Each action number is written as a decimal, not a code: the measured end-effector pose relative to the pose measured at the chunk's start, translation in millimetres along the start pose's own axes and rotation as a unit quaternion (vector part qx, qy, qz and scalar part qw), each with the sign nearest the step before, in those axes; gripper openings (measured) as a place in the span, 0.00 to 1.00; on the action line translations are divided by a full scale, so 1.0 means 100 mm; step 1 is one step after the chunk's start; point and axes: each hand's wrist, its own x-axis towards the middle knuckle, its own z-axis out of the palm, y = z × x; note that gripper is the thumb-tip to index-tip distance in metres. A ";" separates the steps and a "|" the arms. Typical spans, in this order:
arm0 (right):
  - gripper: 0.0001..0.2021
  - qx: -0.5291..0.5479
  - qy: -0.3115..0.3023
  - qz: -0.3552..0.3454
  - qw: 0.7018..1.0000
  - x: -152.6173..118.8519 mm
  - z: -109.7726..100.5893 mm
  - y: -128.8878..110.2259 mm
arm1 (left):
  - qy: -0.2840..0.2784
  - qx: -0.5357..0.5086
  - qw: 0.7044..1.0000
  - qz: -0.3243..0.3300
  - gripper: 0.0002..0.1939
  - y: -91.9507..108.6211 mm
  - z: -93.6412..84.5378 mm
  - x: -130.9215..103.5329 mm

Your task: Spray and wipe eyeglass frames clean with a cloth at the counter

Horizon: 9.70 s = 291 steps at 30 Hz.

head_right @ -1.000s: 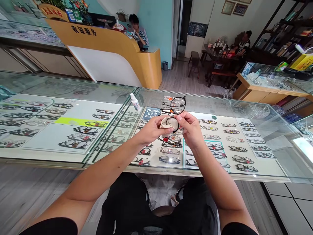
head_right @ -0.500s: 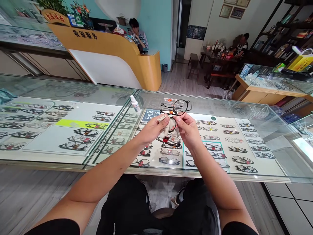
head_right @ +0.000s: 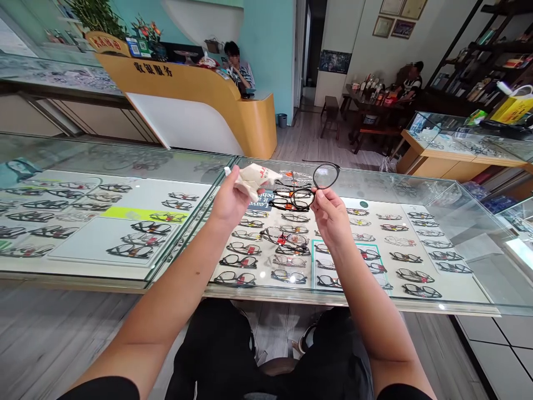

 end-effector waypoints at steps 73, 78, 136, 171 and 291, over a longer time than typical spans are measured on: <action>0.24 -0.507 -0.092 -0.359 0.778 -0.02 -0.07 -0.12 | -0.090 0.328 0.899 0.277 0.31 -0.06 0.12 -0.40; 0.25 -0.384 -0.091 -0.325 0.859 -0.24 0.17 -0.39 | -0.085 0.298 0.896 0.317 0.31 0.24 0.26 -0.65; 0.28 -0.354 -0.013 -0.666 0.657 -1.27 1.18 -2.46 | -0.101 0.319 0.645 0.687 0.34 2.29 1.46 -1.62; 0.29 -0.318 -0.021 -0.196 0.927 0.09 -0.18 0.04 | -0.118 0.198 0.950 0.213 0.36 -0.20 0.16 -0.16; 0.14 -0.573 -0.101 -0.137 0.802 0.11 -0.24 0.40 | -0.058 0.536 0.842 -0.028 0.09 -0.46 -0.46 0.28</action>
